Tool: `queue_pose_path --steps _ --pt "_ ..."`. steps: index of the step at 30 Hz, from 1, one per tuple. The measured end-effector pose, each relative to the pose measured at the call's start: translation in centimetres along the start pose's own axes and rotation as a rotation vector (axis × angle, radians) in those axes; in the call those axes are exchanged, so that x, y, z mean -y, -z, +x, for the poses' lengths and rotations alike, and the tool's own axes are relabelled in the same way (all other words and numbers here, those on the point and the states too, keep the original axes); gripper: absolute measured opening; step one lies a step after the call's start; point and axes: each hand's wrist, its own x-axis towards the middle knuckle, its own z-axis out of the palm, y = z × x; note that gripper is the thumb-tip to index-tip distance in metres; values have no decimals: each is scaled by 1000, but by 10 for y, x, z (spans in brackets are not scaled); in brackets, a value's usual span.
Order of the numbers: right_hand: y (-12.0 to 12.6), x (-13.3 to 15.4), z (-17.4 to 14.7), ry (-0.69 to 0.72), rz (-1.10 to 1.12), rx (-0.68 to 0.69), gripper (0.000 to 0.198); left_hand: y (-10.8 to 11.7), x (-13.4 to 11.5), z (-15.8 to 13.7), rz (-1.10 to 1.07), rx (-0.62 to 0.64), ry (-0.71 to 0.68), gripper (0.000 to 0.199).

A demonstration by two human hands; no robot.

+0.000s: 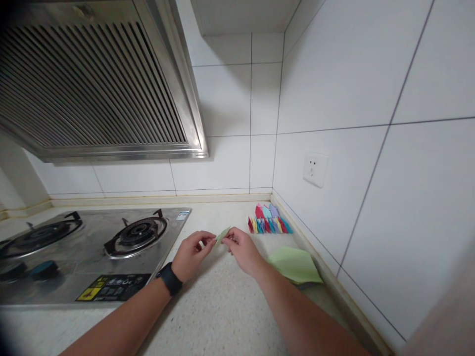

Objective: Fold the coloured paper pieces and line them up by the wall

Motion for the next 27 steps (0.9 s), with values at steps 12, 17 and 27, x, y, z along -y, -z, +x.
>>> queue_pose_path --steps 12,17,27 --pt "-4 -5 1 -3 29 -53 14 3 0 0 59 -9 -140 9" --pt "-1 1 -1 -10 72 -64 15 5 0 -1 30 37 -155 12" --pt "4 14 -10 -30 60 30 18 10 -19 -5 -22 147 -166 17"
